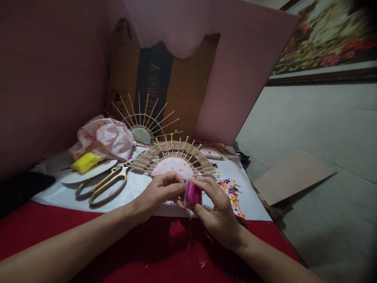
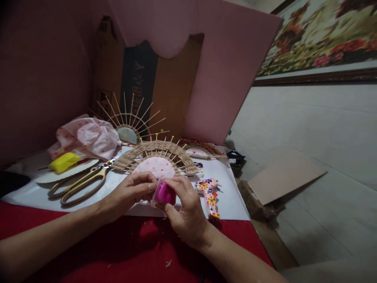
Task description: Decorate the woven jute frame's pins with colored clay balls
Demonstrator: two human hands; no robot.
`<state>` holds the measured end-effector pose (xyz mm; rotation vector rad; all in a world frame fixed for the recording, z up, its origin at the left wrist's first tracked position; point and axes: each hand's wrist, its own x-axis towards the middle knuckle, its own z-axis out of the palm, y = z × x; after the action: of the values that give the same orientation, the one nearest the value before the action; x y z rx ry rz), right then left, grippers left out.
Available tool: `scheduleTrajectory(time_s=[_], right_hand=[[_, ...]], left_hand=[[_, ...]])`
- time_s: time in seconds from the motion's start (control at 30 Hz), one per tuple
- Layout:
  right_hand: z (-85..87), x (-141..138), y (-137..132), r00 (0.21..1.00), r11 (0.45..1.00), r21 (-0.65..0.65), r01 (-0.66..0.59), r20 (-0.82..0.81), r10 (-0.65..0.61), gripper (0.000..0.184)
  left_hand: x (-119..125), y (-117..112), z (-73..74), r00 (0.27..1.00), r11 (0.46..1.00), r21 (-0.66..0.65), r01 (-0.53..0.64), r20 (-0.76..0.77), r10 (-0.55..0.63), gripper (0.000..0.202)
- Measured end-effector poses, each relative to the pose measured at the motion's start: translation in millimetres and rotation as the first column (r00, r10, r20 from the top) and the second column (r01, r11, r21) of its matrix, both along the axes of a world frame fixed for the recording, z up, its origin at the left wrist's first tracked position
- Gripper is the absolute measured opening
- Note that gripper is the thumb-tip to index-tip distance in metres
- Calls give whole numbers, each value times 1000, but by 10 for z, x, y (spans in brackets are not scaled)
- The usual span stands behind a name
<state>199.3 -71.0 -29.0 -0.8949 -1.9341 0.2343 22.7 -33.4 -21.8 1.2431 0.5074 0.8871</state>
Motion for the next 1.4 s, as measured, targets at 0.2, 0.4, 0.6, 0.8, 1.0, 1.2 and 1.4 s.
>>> scheduleTrajectory(time_s=[0.2, 0.4, 0.6, 0.8, 1.0, 1.2, 1.4], right_hand=[[2, -3, -6, 1000, 1000, 6, 9, -4, -9, 42], [-3, 1, 3, 1000, 1000, 3, 8, 9, -8, 44], [-11, 11, 6, 1000, 1000, 0, 15, 15, -15, 49], [-25, 11, 2, 1000, 1000, -10, 16, 16, -16, 48], [-30, 16, 25, 999, 1000, -7, 18, 29, -18, 48], [-7, 19, 9, 1000, 1000, 10, 11, -17, -11, 40], [15, 12, 14, 999, 1000, 11, -2, -39, 2, 37]], left_hand=[[-10, 1, 5, 1000, 1000, 15, -18, -6, 18, 19], [-12, 0, 13, 998, 1000, 22, -22, -65, 24, 19], [-5, -4, 32, 993, 998, 43, -47, -105, 52, 21], [2, -5, 39, 997, 999, 5, -48, -62, 48, 23], [-5, -8, 41, 985, 995, 69, -76, -150, 85, 21], [-13, 21, 12, 1000, 1000, 23, -2, -10, 2, 21], [-29, 16, 3, 1000, 999, 38, 20, 16, -21, 23]])
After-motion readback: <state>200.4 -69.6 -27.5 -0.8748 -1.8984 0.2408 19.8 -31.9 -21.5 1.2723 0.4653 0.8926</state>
